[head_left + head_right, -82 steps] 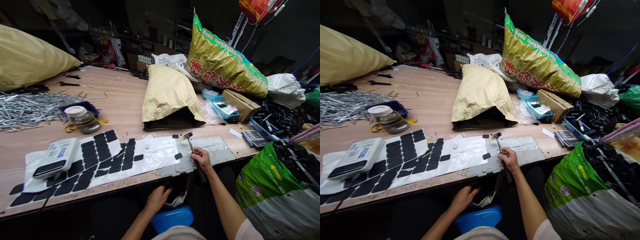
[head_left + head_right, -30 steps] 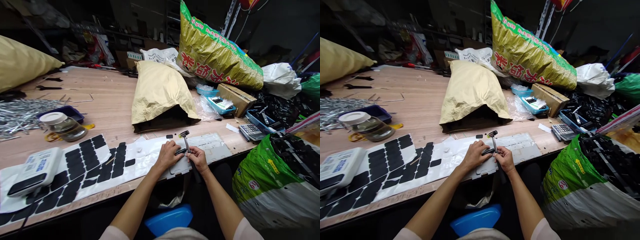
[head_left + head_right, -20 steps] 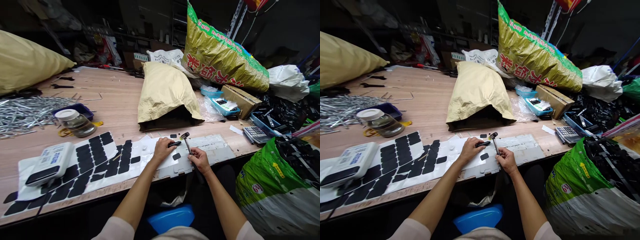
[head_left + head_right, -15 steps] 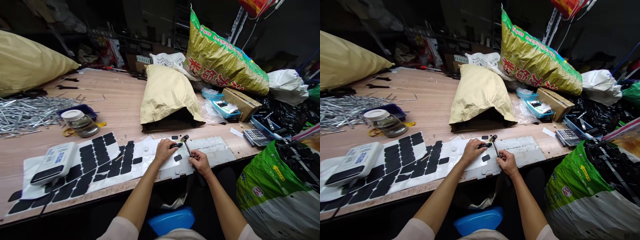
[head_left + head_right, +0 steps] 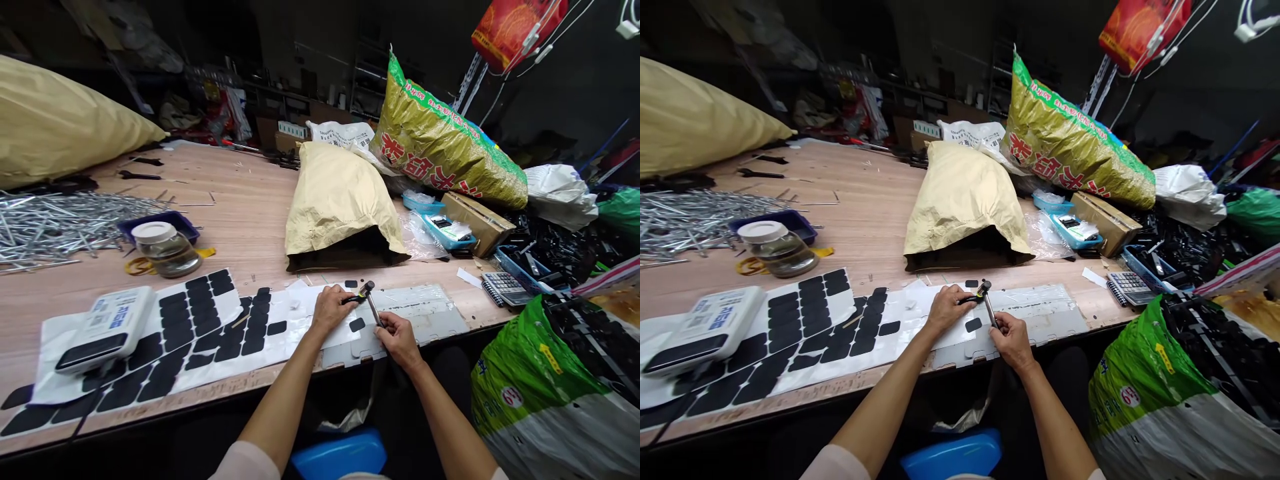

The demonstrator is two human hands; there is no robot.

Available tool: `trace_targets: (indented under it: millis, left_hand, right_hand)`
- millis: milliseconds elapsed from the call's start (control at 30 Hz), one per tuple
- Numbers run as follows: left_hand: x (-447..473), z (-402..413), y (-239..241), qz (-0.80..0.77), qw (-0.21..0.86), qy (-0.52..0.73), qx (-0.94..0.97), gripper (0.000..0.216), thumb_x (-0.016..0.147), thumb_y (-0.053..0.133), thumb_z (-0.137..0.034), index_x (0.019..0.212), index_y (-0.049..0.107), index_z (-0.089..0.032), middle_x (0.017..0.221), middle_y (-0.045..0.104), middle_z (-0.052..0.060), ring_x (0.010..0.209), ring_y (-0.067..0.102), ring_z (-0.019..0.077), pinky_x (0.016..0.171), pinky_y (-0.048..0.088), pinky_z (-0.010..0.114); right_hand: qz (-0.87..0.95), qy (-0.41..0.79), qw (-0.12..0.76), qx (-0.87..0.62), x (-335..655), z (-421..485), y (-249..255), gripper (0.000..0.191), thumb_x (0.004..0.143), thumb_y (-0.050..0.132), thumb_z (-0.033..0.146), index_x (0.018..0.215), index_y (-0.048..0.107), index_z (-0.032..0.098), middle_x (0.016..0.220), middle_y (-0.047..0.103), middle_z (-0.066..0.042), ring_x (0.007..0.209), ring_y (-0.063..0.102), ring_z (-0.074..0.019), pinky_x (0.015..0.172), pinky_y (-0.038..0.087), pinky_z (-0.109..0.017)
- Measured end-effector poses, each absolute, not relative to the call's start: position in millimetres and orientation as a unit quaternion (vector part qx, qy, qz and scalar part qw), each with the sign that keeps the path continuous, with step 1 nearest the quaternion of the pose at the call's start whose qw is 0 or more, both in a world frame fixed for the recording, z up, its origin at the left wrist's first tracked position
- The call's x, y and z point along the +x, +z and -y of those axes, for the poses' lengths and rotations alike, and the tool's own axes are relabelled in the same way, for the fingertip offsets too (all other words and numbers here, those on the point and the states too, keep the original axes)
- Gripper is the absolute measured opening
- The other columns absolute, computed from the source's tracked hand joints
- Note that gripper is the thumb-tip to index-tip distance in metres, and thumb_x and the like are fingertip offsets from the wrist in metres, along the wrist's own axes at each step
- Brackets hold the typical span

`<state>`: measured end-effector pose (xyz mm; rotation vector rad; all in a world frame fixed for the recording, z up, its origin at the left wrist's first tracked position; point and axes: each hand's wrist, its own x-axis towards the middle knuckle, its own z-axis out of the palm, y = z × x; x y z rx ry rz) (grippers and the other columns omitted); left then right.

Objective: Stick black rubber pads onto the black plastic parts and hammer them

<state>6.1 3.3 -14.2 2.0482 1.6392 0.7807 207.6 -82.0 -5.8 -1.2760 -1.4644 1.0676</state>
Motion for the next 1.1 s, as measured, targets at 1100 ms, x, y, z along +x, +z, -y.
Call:
trace_targets:
  millis: [1100]
  left_hand:
    - [6, 20, 8, -0.536, 0.248, 0.36, 0.723, 0.022, 0.083, 0.067, -0.031, 0.101, 0.076, -0.023, 0.098, 0.067, 0.006, 0.099, 0.057, 0.0235, 0.092, 0.044, 0.036]
  right_hand:
    - [0.509, 0.469, 0.544, -0.473, 215, 72, -12, 0.028, 0.074, 0.071, 0.034, 0.095, 0.07, 0.016, 0.069, 0.065, 0.0, 0.045, 0.053, -0.0104, 0.046, 0.044, -0.025]
